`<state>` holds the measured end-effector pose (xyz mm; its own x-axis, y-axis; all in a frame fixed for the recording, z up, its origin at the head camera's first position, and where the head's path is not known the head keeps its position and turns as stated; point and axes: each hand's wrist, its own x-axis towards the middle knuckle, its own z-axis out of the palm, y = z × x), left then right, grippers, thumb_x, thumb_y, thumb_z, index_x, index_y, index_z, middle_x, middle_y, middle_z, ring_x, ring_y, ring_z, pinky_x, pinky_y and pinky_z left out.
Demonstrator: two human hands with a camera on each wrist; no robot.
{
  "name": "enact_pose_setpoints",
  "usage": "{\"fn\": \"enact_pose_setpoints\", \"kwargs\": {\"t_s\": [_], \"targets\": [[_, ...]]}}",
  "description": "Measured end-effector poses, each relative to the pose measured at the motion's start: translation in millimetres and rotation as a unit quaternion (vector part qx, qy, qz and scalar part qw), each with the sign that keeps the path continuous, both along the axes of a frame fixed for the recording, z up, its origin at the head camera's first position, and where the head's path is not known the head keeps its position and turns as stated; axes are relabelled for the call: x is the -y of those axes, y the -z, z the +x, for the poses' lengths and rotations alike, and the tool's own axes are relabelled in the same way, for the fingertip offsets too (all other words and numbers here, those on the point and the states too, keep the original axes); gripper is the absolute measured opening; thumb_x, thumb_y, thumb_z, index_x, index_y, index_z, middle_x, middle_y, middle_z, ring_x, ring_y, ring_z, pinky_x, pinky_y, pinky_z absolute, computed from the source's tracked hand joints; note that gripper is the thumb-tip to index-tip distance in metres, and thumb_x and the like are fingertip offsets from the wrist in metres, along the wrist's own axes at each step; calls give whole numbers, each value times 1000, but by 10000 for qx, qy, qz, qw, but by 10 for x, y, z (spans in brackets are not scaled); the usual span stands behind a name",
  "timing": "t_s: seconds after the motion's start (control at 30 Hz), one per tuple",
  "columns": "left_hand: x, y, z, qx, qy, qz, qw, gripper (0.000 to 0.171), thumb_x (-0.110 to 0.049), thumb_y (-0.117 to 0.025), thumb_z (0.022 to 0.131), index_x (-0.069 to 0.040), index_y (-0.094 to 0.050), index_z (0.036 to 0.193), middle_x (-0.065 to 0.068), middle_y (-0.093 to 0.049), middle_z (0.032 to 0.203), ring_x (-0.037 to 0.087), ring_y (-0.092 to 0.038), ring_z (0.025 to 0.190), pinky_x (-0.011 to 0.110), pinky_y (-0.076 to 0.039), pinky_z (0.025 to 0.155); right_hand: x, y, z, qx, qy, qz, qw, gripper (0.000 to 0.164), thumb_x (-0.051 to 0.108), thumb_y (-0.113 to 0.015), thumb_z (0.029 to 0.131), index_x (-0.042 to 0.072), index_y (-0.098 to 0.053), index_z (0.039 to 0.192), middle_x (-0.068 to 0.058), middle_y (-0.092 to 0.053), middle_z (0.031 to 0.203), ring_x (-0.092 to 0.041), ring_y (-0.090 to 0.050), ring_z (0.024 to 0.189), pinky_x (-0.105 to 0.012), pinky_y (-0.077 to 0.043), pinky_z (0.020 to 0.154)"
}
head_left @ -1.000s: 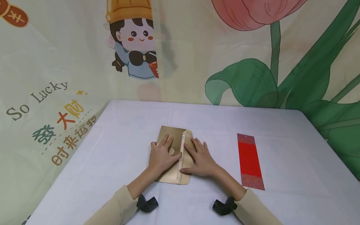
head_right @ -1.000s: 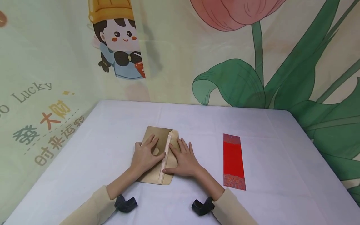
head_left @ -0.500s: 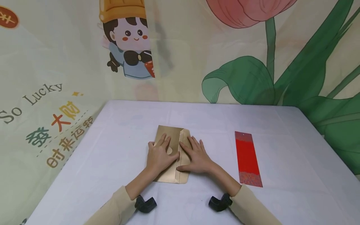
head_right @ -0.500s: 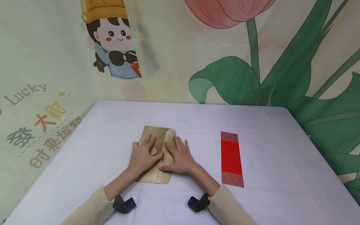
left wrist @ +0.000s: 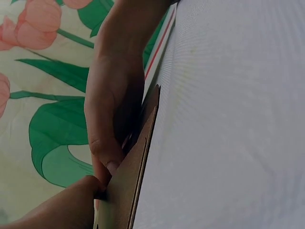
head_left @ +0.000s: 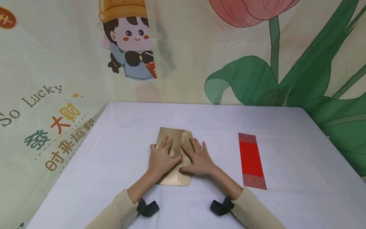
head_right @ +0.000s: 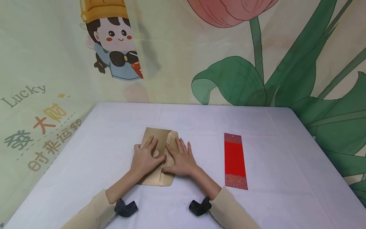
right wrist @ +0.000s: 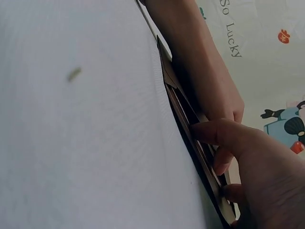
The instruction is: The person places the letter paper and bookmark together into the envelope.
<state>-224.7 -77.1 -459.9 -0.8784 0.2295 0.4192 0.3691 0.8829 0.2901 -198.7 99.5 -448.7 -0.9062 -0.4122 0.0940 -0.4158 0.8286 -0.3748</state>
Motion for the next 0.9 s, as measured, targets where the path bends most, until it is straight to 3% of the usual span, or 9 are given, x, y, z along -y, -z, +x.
{"fn": "enact_pose_setpoints", "kwargs": {"t_s": [0.27,0.73,0.9], "targets": [[0,29,0,9,13,82,10000,74,-54,-60,68,-6,-55,123,13,-47,132,27,-57,105,42,-28,82,-5,30,-12,35,145,-202,9997,88,55,-60,69,14,-31,141,-19,-15,147,-33,-8,136,-53,-2,105],[5,15,-8,-53,-13,223,9997,72,-53,-61,68,-7,-55,124,12,-48,131,26,-56,106,43,-29,83,25,81,-29,-208,342,-45,9992,87,61,-56,71,15,-31,141,-16,-17,147,-30,-10,136,-51,-4,106],[-1,9,-1,60,-94,13,9999,79,-59,-59,65,-10,-52,127,10,-44,135,31,-54,104,42,-29,82,27,92,-24,-332,337,25,9989,84,60,-55,74,14,-31,140,-17,-18,147,-30,-11,136,-52,-5,106]]}}
